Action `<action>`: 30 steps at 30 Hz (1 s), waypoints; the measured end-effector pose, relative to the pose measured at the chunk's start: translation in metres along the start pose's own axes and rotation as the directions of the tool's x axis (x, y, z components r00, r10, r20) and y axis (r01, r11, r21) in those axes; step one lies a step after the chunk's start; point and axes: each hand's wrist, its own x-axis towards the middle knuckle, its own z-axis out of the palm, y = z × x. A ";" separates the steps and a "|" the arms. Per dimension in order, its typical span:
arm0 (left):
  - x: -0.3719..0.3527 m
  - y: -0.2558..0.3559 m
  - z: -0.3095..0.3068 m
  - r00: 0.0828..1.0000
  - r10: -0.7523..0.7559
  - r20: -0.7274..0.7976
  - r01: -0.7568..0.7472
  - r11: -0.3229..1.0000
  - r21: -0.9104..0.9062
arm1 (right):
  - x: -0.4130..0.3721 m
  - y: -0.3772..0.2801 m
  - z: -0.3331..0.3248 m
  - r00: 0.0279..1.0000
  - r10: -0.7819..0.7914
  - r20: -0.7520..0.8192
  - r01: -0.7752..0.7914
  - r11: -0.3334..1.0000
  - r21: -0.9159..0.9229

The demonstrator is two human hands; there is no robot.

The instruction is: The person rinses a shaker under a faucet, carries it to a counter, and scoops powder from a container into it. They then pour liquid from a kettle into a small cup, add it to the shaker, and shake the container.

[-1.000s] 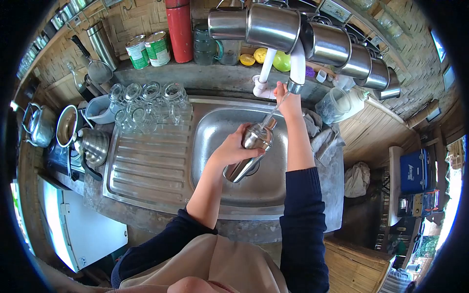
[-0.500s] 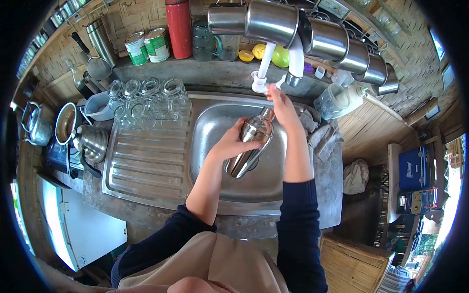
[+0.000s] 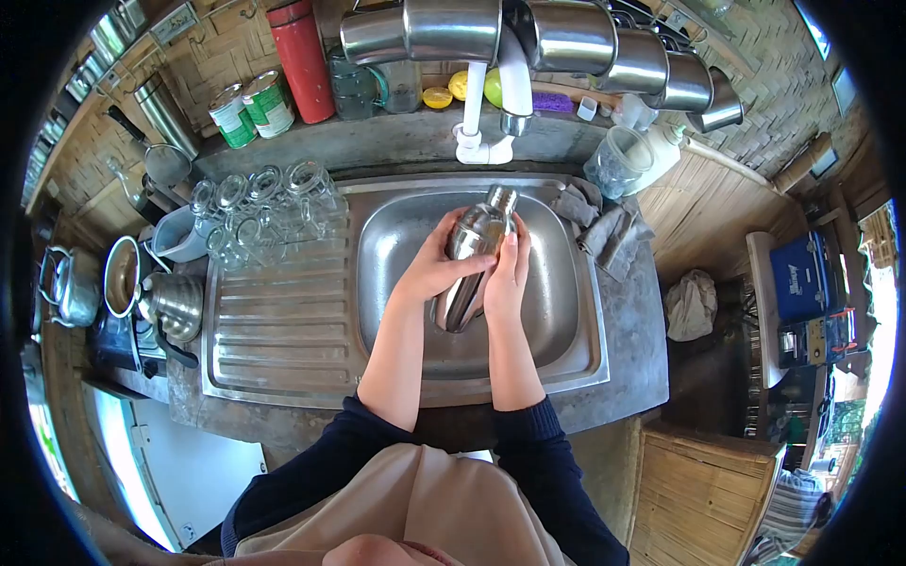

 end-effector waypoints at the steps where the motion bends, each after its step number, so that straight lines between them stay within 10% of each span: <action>1: -0.002 0.001 0.001 0.999 -0.006 -0.035 0.004 0.997 -0.073 | -0.004 0.002 0.002 0.998 -0.056 0.034 0.055 0.998 0.040; 10: 0.009 -0.015 0.009 0.919 0.147 -0.367 -0.197 0.975 -0.102 | -0.013 0.013 -0.004 0.981 0.009 0.195 0.045 0.962 -0.271; 16: 0.011 -0.015 0.014 0.854 0.135 -0.503 -0.255 0.951 -0.177 | -0.007 0.006 -0.014 0.883 0.237 0.405 -0.219 0.971 -0.090; 30: 0.008 -0.014 0.015 0.917 0.055 -0.394 -0.200 0.921 -0.335 | 0.000 -0.006 -0.030 0.787 0.357 0.504 -0.335 0.932 -0.136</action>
